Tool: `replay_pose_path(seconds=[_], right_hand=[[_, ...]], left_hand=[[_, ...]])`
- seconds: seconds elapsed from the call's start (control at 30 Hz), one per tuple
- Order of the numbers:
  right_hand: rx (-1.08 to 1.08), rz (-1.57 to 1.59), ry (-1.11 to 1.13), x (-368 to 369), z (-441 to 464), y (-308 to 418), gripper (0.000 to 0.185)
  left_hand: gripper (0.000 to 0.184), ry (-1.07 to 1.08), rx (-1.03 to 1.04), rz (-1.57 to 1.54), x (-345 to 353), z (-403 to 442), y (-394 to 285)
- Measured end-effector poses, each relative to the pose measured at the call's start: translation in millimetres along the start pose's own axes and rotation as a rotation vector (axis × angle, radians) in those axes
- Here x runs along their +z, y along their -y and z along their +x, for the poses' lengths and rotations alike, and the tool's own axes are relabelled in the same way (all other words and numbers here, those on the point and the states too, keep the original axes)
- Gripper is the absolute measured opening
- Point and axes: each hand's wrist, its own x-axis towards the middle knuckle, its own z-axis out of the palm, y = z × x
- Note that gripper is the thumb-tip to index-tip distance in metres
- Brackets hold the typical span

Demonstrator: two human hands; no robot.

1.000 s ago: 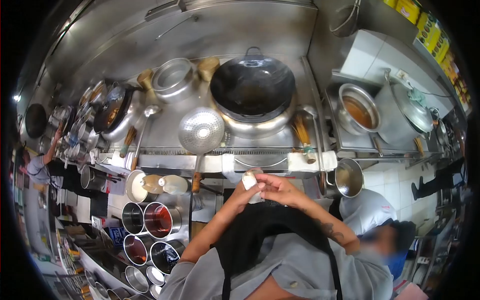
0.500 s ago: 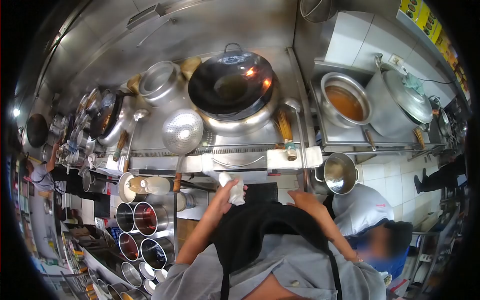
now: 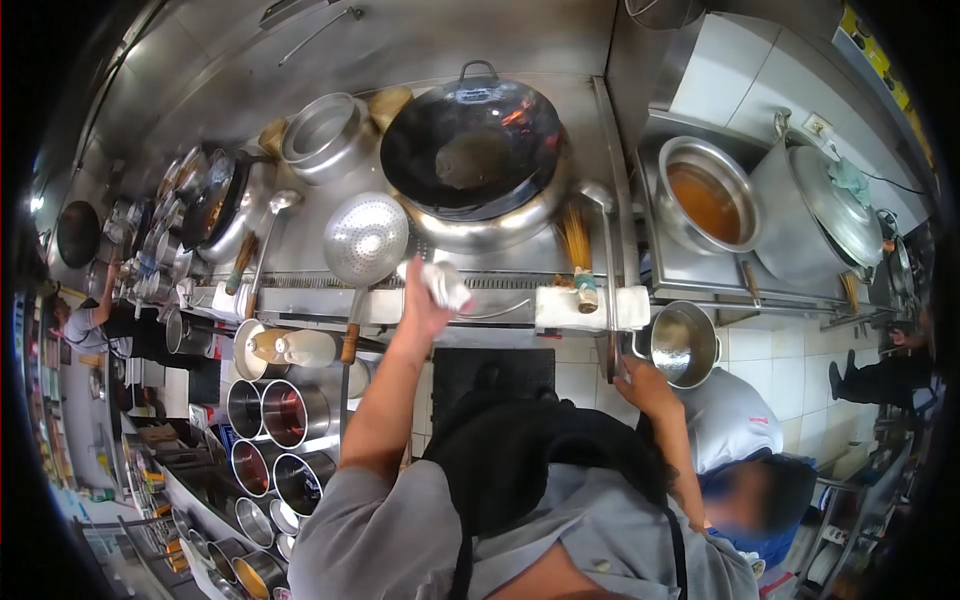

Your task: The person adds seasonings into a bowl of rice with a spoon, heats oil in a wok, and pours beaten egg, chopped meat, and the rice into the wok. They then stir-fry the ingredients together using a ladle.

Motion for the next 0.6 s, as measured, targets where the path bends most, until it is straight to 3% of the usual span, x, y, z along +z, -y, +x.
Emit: replay_pose_path(seconds=[0.07, 0.17, 0.27, 0.3, 0.4, 0.43, 0.5, 0.6], right_hand=[[-0.026, 0.026, -0.030, 4, 2, 3, 0.044], [-0.099, -0.027, -0.044, 25, 0, 1, 0.046], [0.045, 0.104, 0.055, 43, -11, 7, 0.042], [0.069, 0.109, 0.112, 54, -12, -1, 0.045], [0.091, 0.079, 0.137, 137, -19, -88, 0.045], [0.129, 0.107, 0.141, 138, -28, -84, 0.045], [0.191, 0.151, 0.130, 130, -38, -73, 0.045], [0.255, 0.208, 0.103, 111, -44, -38, 0.045]], left_hand=[[0.058, -0.022, -0.045, -0.012, 21, 29, -25], [0.068, 0.018, -0.060, 0.007, 10, 114, -38], [0.067, -0.016, -0.092, 0.025, 19, 154, -43], [0.053, -0.088, -0.096, -0.012, 24, 159, -44], [0.027, -0.035, -0.122, -0.026, 19, 186, -42], [0.015, -0.045, -0.138, -0.071, 25, 174, -45], [0.014, 0.000, -0.144, -0.037, 14, 199, -42], [0.012, -0.038, -0.055, 0.027, 23, 163, -41]])
